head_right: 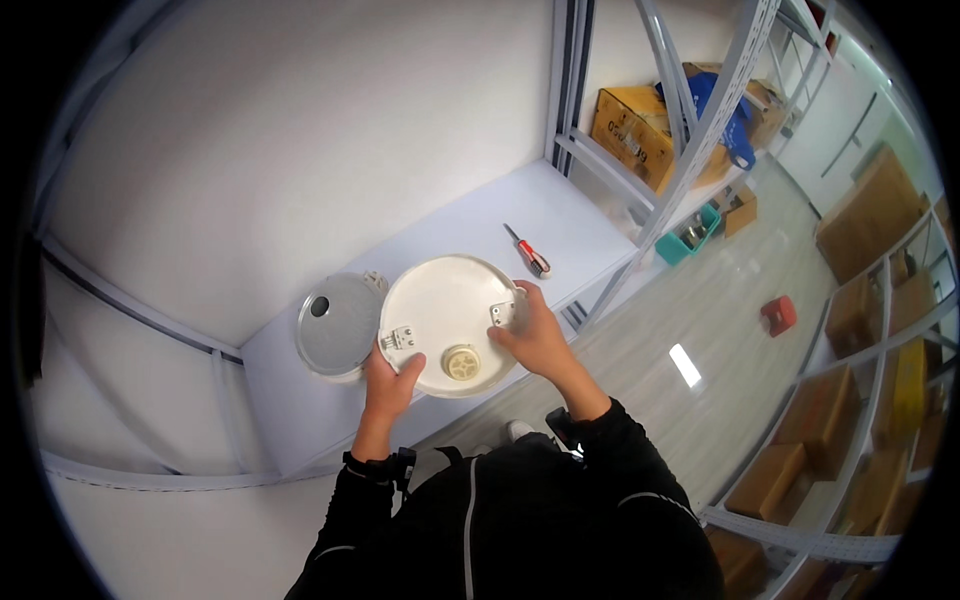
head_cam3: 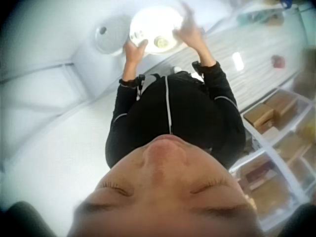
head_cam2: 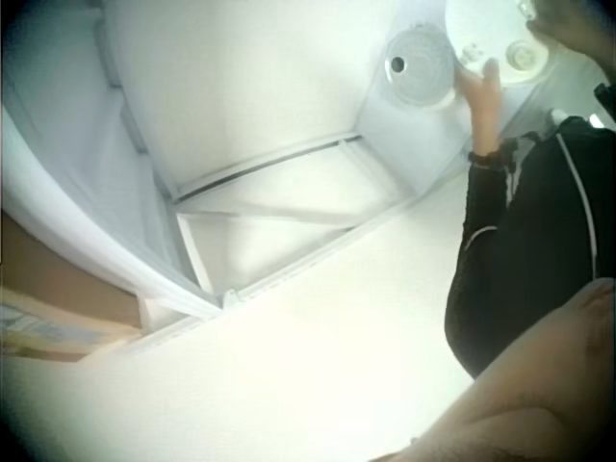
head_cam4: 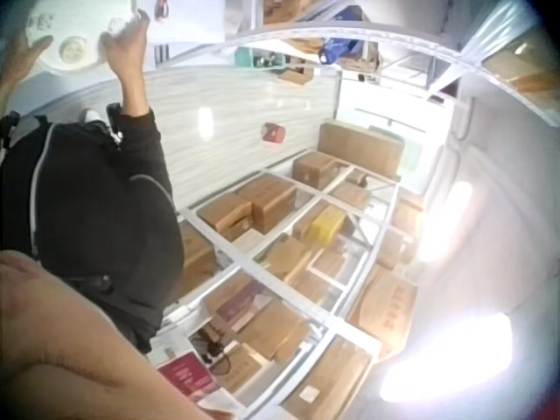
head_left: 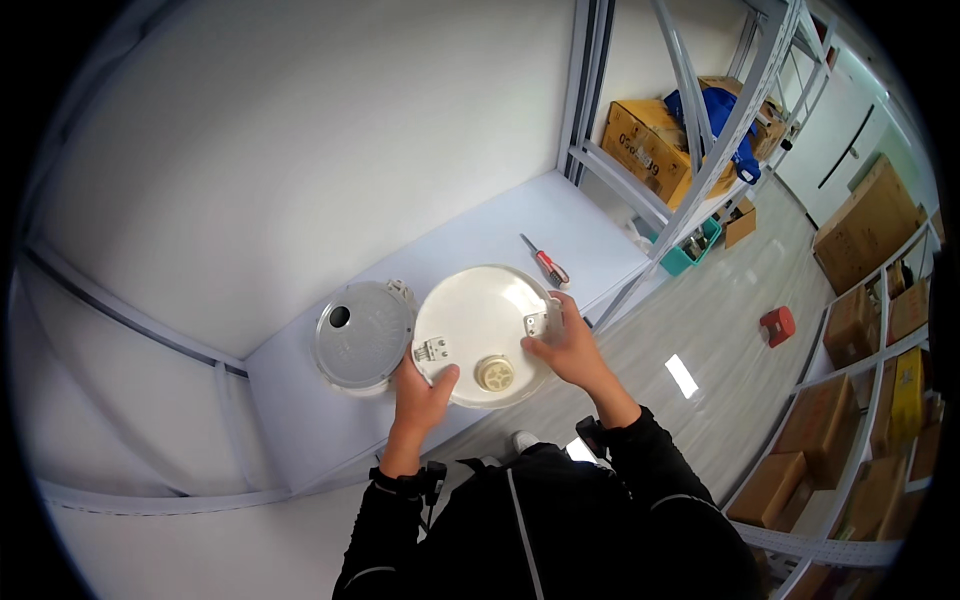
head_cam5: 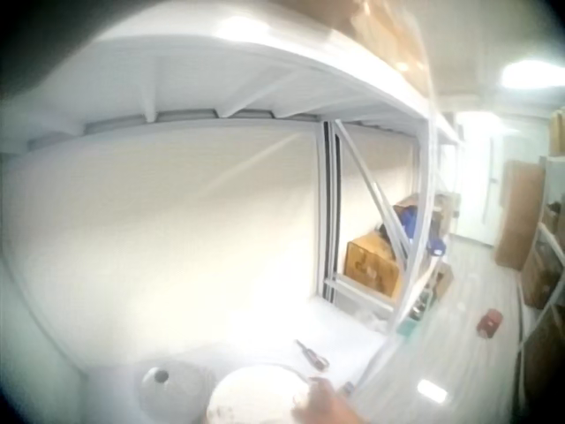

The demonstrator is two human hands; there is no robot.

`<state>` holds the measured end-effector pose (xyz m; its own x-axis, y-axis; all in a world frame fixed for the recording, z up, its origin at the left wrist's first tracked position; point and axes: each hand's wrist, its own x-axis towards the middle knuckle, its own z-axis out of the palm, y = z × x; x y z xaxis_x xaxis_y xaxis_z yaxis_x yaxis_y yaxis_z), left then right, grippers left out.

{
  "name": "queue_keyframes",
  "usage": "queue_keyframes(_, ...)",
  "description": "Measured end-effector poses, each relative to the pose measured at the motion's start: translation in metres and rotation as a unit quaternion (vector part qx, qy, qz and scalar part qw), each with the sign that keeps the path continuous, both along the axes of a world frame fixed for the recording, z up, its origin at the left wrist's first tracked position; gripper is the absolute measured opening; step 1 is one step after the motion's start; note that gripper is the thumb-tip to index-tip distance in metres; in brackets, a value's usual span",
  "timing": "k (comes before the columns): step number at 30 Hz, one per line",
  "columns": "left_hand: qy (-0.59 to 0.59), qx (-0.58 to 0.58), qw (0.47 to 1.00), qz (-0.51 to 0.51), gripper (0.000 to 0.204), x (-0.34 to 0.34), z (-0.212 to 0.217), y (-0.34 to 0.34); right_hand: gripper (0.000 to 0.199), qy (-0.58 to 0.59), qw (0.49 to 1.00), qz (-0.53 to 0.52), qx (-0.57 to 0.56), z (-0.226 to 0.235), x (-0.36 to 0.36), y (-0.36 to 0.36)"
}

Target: The person disassembles a white electric rice cooker on a white table. They remove the lid, use a screwdriver to unscrew the base plate, and then detach the inner metal pot from the cooker body.

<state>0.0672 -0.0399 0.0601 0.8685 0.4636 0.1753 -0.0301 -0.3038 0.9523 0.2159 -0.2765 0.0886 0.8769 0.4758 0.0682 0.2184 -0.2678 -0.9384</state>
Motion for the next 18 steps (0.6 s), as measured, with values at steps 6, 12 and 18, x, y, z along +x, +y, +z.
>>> queue_keyframes(6,0.056,0.014,0.997,0.051,0.061,-0.013,0.026,-0.001,0.076,0.024,0.996,0.083,0.035,-0.007,0.013,-0.003)
queue_keyframes(12,0.058,-0.034,0.993,0.095,0.057,-0.018,0.012,-0.01,0.07,0.013,0.994,0.104,0.011,-0.012,0.02,0.002)
queue_keyframes(18,0.1,-0.03,0.992,0.076,0.056,-0.007,-0.014,0.0,0.068,-0.004,0.991,0.11,-0.077,-0.034,0.032,-0.001)
